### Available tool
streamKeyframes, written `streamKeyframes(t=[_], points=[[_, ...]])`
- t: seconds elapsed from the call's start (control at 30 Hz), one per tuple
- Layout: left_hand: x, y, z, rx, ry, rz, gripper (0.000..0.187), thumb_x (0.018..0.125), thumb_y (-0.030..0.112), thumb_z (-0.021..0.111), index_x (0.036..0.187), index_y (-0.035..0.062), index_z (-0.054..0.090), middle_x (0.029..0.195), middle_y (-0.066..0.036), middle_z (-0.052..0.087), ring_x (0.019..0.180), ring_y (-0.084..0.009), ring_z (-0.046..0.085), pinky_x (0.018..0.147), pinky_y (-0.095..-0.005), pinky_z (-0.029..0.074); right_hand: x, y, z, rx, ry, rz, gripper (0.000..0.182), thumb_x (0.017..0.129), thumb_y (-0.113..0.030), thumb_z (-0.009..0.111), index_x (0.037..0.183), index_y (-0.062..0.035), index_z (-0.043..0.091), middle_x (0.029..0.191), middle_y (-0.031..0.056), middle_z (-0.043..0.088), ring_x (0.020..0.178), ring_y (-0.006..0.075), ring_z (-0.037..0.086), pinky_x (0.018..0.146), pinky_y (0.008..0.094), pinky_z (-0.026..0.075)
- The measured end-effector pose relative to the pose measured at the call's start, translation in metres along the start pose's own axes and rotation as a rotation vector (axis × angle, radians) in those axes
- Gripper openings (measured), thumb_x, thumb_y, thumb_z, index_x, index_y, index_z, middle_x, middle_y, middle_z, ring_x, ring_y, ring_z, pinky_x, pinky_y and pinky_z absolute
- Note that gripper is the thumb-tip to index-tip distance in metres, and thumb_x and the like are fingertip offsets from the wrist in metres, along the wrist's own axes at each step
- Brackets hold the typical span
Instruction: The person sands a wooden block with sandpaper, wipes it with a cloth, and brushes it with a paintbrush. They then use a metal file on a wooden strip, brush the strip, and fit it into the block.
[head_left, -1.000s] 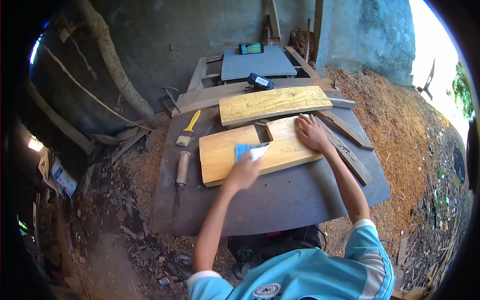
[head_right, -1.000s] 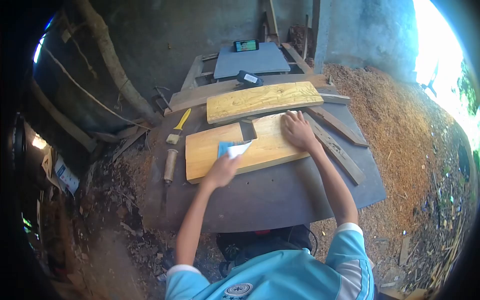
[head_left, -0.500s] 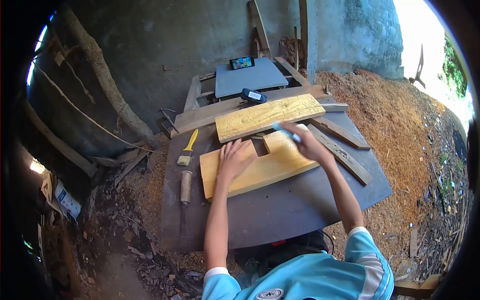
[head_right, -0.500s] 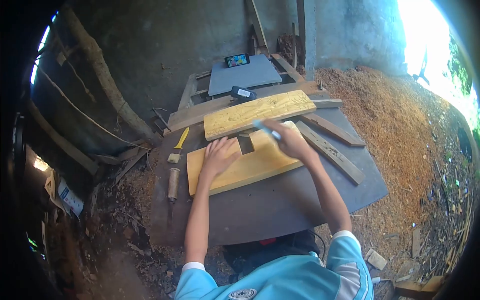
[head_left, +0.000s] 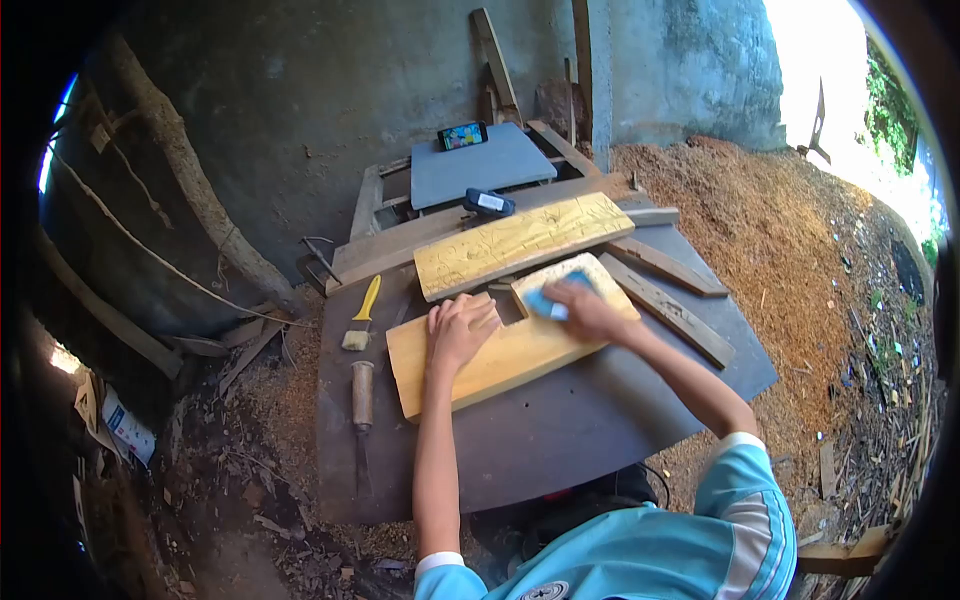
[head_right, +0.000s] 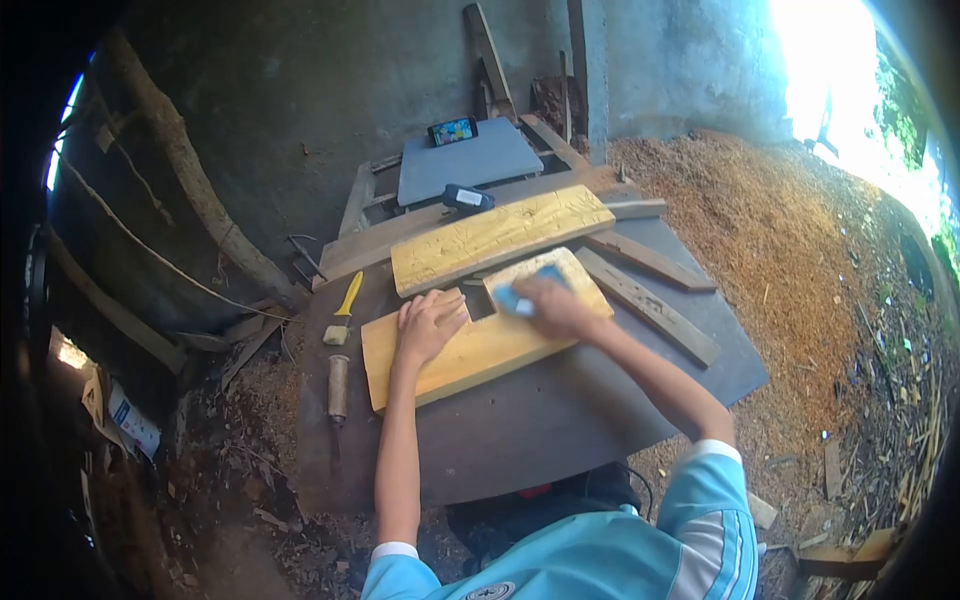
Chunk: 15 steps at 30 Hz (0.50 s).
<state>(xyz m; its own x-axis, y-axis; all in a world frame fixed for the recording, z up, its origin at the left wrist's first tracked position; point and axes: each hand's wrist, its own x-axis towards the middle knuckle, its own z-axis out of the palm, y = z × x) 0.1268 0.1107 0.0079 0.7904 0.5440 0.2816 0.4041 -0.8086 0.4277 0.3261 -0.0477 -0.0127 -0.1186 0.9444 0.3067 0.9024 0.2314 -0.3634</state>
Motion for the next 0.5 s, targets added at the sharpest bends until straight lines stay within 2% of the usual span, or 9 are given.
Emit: streamKeyframes(t=[0.07,0.1,0.17,0.23,0.33,0.37,0.43,0.47,0.5], points=[[0.001,-0.003,0.001,0.026,0.018,-0.004,0.037,0.080,0.042,0.058,0.109,0.0201,0.065,0.122,-0.014,0.052,0.111,-0.0235,0.045,0.100,-0.0363,0.024,0.004,-0.002,-0.004,-0.039,-0.041,-0.155,0.053,0.074,-0.007,0.057,0.125,0.0002,0.043,0.126,0.0175,0.048,0.118,0.0315,0.044,0.101,0.0399,0.033],[0.000,-0.002,0.001,0.037,0.014,-0.005,0.037,0.080,0.042,0.058,0.109,0.0199,0.065,0.122,-0.014,0.052,0.110,-0.0233,0.046,0.099,-0.0362,0.025,0.013,0.009,-0.016,0.124,-0.108,-0.032,0.052,0.075,-0.008,0.055,0.125,-0.0008,0.043,0.127,0.0171,0.047,0.117,0.0317,0.044,0.102,0.0405,0.032],[-0.001,-0.003,0.004,-0.017,0.056,0.027,0.036,0.077,0.040,0.061,0.104,0.0182,0.067,0.114,-0.010,0.055,0.107,-0.0233,0.048,0.098,-0.0358,0.026,0.000,0.000,-0.005,0.092,-0.082,0.108,0.051,0.074,-0.007,0.054,0.124,-0.0039,0.045,0.125,0.0171,0.048,0.117,0.0316,0.044,0.101,0.0398,0.033],[0.000,-0.004,0.002,0.033,-0.005,0.002,0.036,0.079,0.041,0.059,0.108,0.0197,0.065,0.121,-0.011,0.052,0.112,-0.0233,0.046,0.100,-0.0362,0.024,0.009,0.001,-0.013,0.011,-0.039,0.210,0.051,0.072,-0.005,0.054,0.123,-0.0069,0.047,0.124,0.0172,0.048,0.116,0.0315,0.044,0.099,0.0391,0.034],[0.000,-0.009,0.008,0.080,0.095,0.036,0.037,0.079,0.041,0.059,0.108,0.0193,0.065,0.117,-0.008,0.054,0.109,-0.0232,0.047,0.098,-0.0365,0.026,-0.013,0.020,-0.018,0.130,-0.099,-0.007,0.052,0.073,-0.005,0.054,0.125,-0.0114,0.047,0.126,0.0103,0.049,0.119,0.0299,0.043,0.101,0.0410,0.033],[-0.001,-0.010,0.009,0.052,0.086,0.057,0.037,0.078,0.041,0.060,0.107,0.0187,0.065,0.115,-0.008,0.055,0.109,-0.0227,0.047,0.097,-0.0366,0.027,-0.014,0.040,-0.025,0.208,-0.082,0.287,0.051,0.076,-0.008,0.053,0.126,-0.0127,0.046,0.128,0.0092,0.046,0.119,0.0319,0.042,0.101,0.0427,0.032],[-0.001,-0.010,0.011,0.063,0.105,0.078,0.037,0.078,0.041,0.060,0.106,0.0177,0.065,0.115,-0.007,0.054,0.108,-0.0227,0.047,0.097,-0.0362,0.027,-0.024,0.006,-0.030,-0.251,0.061,0.359,0.050,0.077,-0.009,0.052,0.126,-0.0136,0.046,0.130,0.0112,0.044,0.119,0.0335,0.042,0.101,0.0436,0.033],[-0.002,-0.006,0.007,0.029,0.097,0.086,0.036,0.078,0.040,0.059,0.104,0.0161,0.066,0.114,-0.007,0.055,0.107,-0.0221,0.048,0.097,-0.0355,0.028,-0.032,0.007,-0.011,-0.082,0.044,0.292,0.051,0.076,-0.007,0.052,0.126,-0.0145,0.045,0.127,0.0120,0.046,0.117,0.0355,0.043,0.099,0.0450,0.034],[0.000,-0.005,0.006,0.033,0.092,0.072,0.035,0.079,0.039,0.059,0.104,0.0155,0.066,0.113,-0.005,0.055,0.106,-0.0216,0.048,0.097,-0.0354,0.027,-0.041,-0.012,-0.011,-0.203,0.041,0.023,0.051,0.075,-0.007,0.053,0.125,-0.0147,0.046,0.126,0.0121,0.047,0.118,0.0336,0.042,0.100,0.0435,0.033]])
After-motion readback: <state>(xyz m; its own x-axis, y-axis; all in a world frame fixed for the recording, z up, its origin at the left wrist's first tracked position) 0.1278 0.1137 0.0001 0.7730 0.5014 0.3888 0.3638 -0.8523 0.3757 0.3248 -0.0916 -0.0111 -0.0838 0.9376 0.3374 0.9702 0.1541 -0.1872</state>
